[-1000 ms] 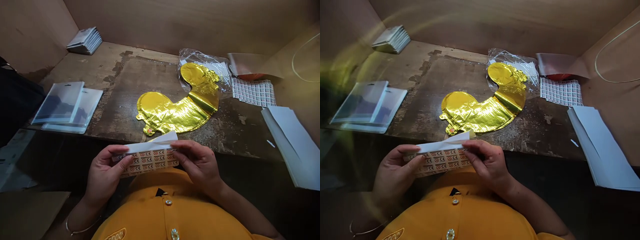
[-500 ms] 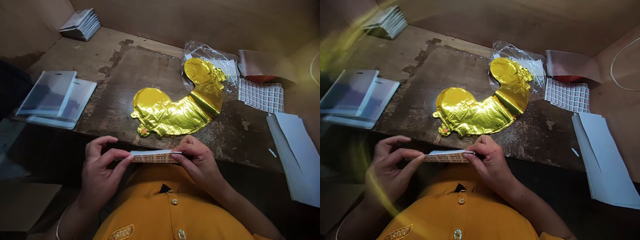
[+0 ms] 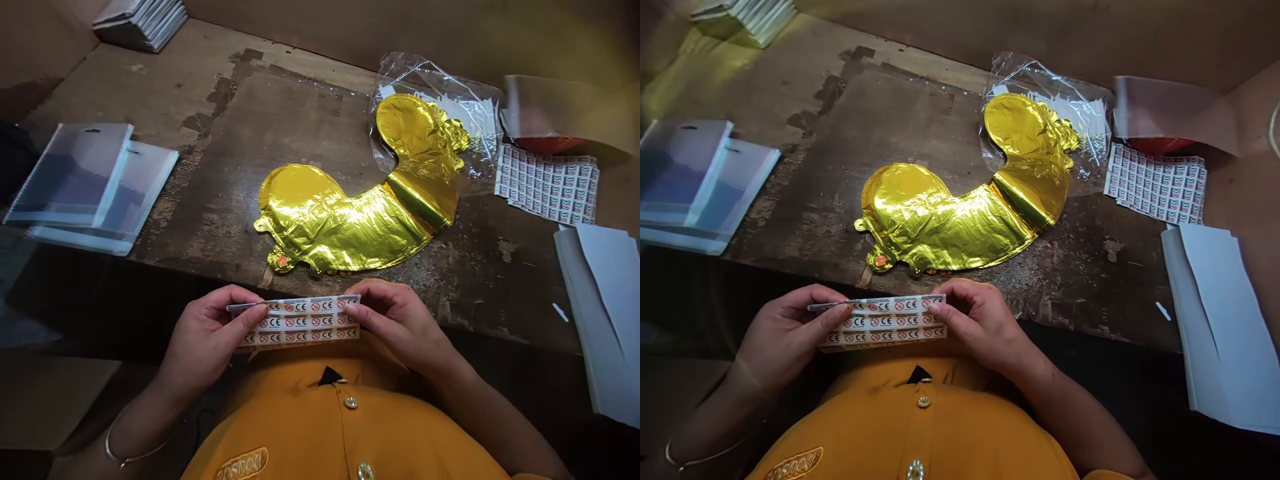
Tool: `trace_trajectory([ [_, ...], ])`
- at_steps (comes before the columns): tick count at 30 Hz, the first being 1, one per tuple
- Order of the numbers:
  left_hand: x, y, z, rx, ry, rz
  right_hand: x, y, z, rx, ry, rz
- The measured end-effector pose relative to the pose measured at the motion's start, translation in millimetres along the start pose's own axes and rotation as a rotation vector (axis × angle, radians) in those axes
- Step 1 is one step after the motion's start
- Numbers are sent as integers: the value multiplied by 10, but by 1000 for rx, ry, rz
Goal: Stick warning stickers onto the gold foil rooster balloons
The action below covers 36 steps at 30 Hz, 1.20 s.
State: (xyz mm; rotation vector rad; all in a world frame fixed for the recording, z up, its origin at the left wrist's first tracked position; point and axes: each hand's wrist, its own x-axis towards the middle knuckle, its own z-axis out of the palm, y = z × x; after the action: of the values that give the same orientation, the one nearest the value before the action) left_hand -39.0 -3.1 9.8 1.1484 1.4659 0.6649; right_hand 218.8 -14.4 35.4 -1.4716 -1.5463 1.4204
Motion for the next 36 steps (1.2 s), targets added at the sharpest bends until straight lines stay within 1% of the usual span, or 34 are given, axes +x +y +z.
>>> trace_trajectory([
  [4,31,-60,-45,79,-39,-16,12,0,-10,-39,61,20],
  [5,31,-68,-72,128,-28,-6,15,3,-8,-46,75,20],
  [6,26,-65,-100,188,16,27,16,7,-5,-53,86,18],
  [8,-5,-10,-138,362,164,170,16,19,1,-66,107,6],
  [9,-28,43,-139,474,258,289,15,24,6,-75,115,-10],
  [11,-66,183,-90,723,318,558,12,31,23,-104,113,-50],
  [12,-74,260,-44,817,257,682,10,31,35,-122,104,-76],
  [13,-68,333,11,853,169,795,9,31,50,-139,97,-101],
  [14,-49,398,68,862,33,824,8,31,66,-157,93,-125],
  [16,22,493,168,798,-175,797,10,32,96,-181,86,-156],
  [17,67,523,203,759,-256,741,12,33,108,-185,81,-164],
  [19,148,555,238,690,-342,621,18,39,128,-180,67,-161],
  [23,238,580,229,615,-403,470,36,53,160,-142,81,-128],
  [25,260,589,224,562,-453,353,45,67,175,-125,82,-103],
  [27,276,592,228,485,-507,233,53,83,172,-102,42,-63],
  [29,285,583,236,399,-535,156,58,85,132,-94,0,-44],
  [31,287,568,239,330,-544,101,67,57,53,-174,41,-106],
  [34,284,544,232,298,-532,58,90,-39,-65,-468,176,-312],
  [36,285,532,226,292,-530,63,112,-104,-91,-624,160,-428],
])
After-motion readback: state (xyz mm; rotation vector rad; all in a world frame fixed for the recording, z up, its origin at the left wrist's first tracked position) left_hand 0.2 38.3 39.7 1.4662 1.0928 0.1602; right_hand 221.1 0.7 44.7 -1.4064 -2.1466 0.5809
